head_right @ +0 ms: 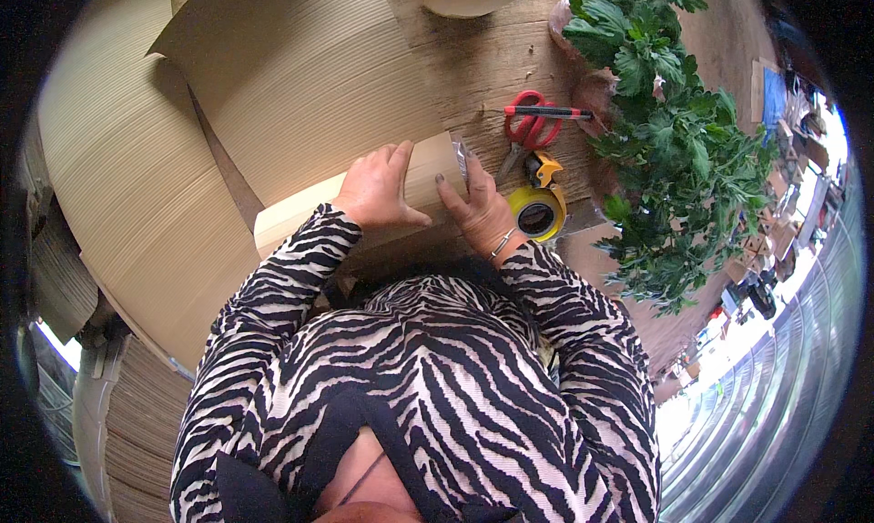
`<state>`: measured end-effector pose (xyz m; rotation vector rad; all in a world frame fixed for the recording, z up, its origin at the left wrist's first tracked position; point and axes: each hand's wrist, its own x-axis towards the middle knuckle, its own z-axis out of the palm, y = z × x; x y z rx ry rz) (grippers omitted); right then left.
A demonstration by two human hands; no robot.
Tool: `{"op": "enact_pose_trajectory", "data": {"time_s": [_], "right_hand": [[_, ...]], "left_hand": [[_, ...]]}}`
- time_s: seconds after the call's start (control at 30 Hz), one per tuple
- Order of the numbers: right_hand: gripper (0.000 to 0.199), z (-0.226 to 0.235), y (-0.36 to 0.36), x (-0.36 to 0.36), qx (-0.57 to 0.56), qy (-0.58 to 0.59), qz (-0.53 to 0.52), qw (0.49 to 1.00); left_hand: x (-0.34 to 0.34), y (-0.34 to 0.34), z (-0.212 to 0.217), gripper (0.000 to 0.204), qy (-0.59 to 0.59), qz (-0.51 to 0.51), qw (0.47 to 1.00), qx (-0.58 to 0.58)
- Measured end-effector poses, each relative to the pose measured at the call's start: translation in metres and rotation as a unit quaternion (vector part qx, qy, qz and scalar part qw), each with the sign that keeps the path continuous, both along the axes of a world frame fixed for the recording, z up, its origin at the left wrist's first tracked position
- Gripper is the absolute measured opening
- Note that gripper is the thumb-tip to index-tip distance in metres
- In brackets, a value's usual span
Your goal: The person assembles cylindrical cardboard planters by rolling flat cardboard sheets into tubes and securing them with a tape dispenser. They place artificial greenery inside the tubes and continue to roll and tape additional cardboard pieces to form more planters.
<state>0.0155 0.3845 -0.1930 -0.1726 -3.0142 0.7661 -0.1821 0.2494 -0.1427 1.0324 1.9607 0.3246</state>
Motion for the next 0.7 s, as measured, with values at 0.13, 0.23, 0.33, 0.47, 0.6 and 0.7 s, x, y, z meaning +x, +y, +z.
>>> {"op": "enact_pose_trajectory", "data": {"time_s": [0.13, 0.23, 0.33, 0.47, 0.6, 0.7], "right_hand": [[0.067, -0.001, -0.001, -0.002, 0.009, 0.011, -0.004, 1.000], [0.067, 0.018, 0.002, -0.015, -0.017, -0.047, 0.001, 0.999], [0.081, 0.024, 0.005, -0.028, -0.009, -0.096, 0.014, 0.995], [0.068, 0.036, 0.012, -0.045, 0.062, -0.148, 0.043, 0.986], [0.066, 0.061, 0.008, -0.086, 0.110, -0.118, 0.140, 0.977], [0.075, 0.068, 0.009, -0.088, 0.035, -0.085, 0.162, 0.983]], "left_hand": [[0.001, -0.001, -0.001, 0.108, 0.002, 0.008, 1.000, 0.002], [-0.008, 0.000, -0.009, 0.109, -0.022, 0.004, 1.000, -0.017], [-0.017, -0.002, -0.019, 0.107, -0.046, 0.005, 0.999, -0.017], [-0.034, -0.002, -0.026, 0.101, -0.080, 0.013, 0.996, -0.033], [-0.044, 0.000, -0.024, 0.106, -0.106, -0.019, 0.993, -0.054], [-0.041, -0.002, -0.006, 0.101, -0.116, 0.003, 0.992, -0.043]]}}
